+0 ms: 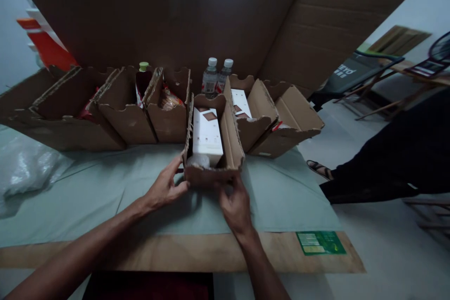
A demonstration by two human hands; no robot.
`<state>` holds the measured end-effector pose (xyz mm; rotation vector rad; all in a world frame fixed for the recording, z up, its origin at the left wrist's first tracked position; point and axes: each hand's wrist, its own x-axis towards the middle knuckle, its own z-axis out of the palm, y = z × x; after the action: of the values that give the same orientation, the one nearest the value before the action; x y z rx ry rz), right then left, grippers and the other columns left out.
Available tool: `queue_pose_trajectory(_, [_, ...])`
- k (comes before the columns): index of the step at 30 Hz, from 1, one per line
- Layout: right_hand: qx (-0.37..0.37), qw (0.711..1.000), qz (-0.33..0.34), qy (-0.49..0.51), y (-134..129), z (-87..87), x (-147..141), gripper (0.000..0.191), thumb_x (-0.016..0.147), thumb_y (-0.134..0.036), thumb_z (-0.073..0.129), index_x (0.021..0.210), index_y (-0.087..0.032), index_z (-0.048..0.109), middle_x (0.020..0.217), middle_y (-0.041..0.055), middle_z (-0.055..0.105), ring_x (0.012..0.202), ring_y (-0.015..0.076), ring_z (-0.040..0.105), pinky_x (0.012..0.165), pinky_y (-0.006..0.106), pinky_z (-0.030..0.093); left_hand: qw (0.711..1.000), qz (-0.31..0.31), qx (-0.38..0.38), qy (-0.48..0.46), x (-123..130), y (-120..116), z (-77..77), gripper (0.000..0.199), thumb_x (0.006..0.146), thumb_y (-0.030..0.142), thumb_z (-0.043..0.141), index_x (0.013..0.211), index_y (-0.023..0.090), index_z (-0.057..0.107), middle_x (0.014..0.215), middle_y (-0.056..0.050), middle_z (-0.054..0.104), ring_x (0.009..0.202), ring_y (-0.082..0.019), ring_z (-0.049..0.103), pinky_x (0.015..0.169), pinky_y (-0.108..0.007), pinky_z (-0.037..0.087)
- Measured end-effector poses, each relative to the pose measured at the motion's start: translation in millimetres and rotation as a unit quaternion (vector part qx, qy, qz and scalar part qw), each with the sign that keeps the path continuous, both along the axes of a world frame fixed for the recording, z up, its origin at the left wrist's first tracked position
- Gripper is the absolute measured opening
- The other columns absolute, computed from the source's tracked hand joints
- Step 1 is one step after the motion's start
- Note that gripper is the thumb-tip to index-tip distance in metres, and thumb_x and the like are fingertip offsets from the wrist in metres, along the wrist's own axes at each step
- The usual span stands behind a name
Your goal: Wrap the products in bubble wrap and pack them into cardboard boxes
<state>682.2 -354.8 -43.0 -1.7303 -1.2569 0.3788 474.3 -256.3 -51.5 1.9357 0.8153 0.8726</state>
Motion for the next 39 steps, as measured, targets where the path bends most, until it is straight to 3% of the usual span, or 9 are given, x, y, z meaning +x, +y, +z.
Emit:
queue_pose_trajectory(3, [0.020, 0.999, -0.008, -0.040, 32, 5.3, 11, 0.041, 0.091, -0.044, 0.058, 0.121, -0.017, 0.065, 0.114, 0.0148, 0.076, 0.097, 0.0265, 0.073, 0.087, 0.042, 0.058, 0.993, 0.102, -0.015, 0.056, 7, 25, 6.9, 0.059, 0.084, 0.021, 0.062, 0.143, 0.018, 0.057, 0.133, -0.013, 0.070, 0.111, -0.025, 0.069, 0.097, -0.041, 0.056])
queue_pose_trajectory(6, [0.042, 0.996, -0.002, -0.081, 46, 2.6, 17, 0.036, 0.093, -0.039, 0.055, 0.119, -0.017, 0.067, 0.117, 0.0152, 0.075, 0.106, 0.0274, 0.071, 0.094, 0.044, 0.056, 0.983, 0.162, -0.025, 0.088, 9, 36, 8.2, 0.050, 0.089, 0.024, 0.061, 0.138, 0.013, 0.060, 0.098, -0.009, 0.075, 0.078, -0.020, 0.068, 0.081, -0.037, 0.055])
queue_pose_trajectory(9, [0.037, 0.994, 0.023, -0.102, 43, -7.3, 16, 0.029, 0.094, -0.036, 0.055, 0.110, -0.019, 0.071, 0.111, 0.0130, 0.076, 0.105, 0.0269, 0.071, 0.095, 0.043, 0.057, 0.983, 0.161, -0.036, 0.083, 12, 34, 7.3, 0.058, 0.090, 0.024, 0.061, 0.146, 0.011, 0.052, 0.084, -0.004, 0.073, 0.070, -0.017, 0.063, 0.074, -0.032, 0.052])
queue_pose_trajectory(18, [0.021, 0.989, 0.088, -0.118, 42, -26.5, 12, 0.041, 0.094, -0.035, 0.057, 0.131, -0.020, 0.067, 0.139, 0.0136, 0.068, 0.131, 0.0282, 0.063, 0.111, 0.050, 0.051, 0.982, 0.170, -0.078, 0.041, 53, 50, 3.9, 0.062, 0.083, 0.017, 0.062, 0.144, 0.012, 0.051, 0.104, -0.009, 0.074, 0.078, -0.017, 0.065, 0.080, -0.033, 0.055])
queue_pose_trajectory(23, [0.031, 0.990, 0.087, -0.110, 36, -18.6, 11, 0.033, 0.094, -0.032, 0.057, 0.120, -0.020, 0.073, 0.133, 0.0140, 0.070, 0.124, 0.0281, 0.067, 0.109, 0.050, 0.053, 0.983, 0.154, -0.103, 0.020, 56, 50, 0.0, 0.079, 0.082, 0.016, 0.063, 0.155, 0.010, 0.036, 0.120, -0.015, 0.072, 0.091, -0.019, 0.069, 0.083, -0.034, 0.057])
queue_pose_trajectory(28, [0.075, 0.982, 0.125, -0.120, 42, 41.0, -14, 0.028, 0.099, -0.031, 0.055, 0.119, -0.021, 0.072, 0.103, 0.0072, 0.078, 0.092, 0.0194, 0.074, 0.088, 0.032, 0.060, 0.988, 0.084, -0.126, 0.000, 12, 3, -0.1, 0.080, 0.084, 0.021, 0.062, 0.158, 0.016, 0.033, 0.125, -0.014, 0.070, 0.091, -0.017, 0.071, 0.080, -0.032, 0.058])
queue_pose_trajectory(33, [0.032, 0.964, 0.178, -0.196, 110, 102.3, -70, 0.058, 0.098, -0.026, 0.051, 0.156, -0.020, 0.045, 0.092, 0.0038, 0.077, 0.082, 0.0200, 0.073, 0.085, 0.034, 0.057, 0.990, 0.082, -0.117, 0.009, -56, -67, 1.4, 0.058, 0.088, 0.023, 0.059, 0.145, 0.023, 0.054, 0.122, -0.011, 0.074, 0.094, -0.019, 0.074, 0.075, -0.030, 0.062])
queue_pose_trajectory(35, [-0.026, 0.950, 0.178, -0.254, 146, 112.5, -91, 0.069, 0.095, -0.024, 0.055, 0.161, -0.017, 0.035, 0.086, 0.0053, 0.077, 0.079, 0.0240, 0.073, 0.083, 0.039, 0.058, 0.987, 0.124, -0.106, 0.012, -83, -88, 1.3, 0.043, 0.089, 0.025, 0.060, 0.132, 0.023, 0.066, 0.118, -0.010, 0.077, 0.096, -0.021, 0.075, 0.081, -0.033, 0.064])
queue_pose_trajectory(39, [-0.060, 0.929, 0.122, -0.344, 186, 113.8, -113, 0.044, 0.090, -0.015, 0.055, 0.132, -0.017, 0.067, 0.082, 0.0106, 0.076, 0.076, 0.0255, 0.071, 0.073, 0.037, 0.056, 0.976, 0.190, -0.105, 0.017, -133, -110, -0.4, 0.029, 0.092, 0.035, 0.063, 0.115, 0.022, 0.076, 0.111, -0.010, 0.080, 0.099, -0.024, 0.078, 0.088, -0.036, 0.066])
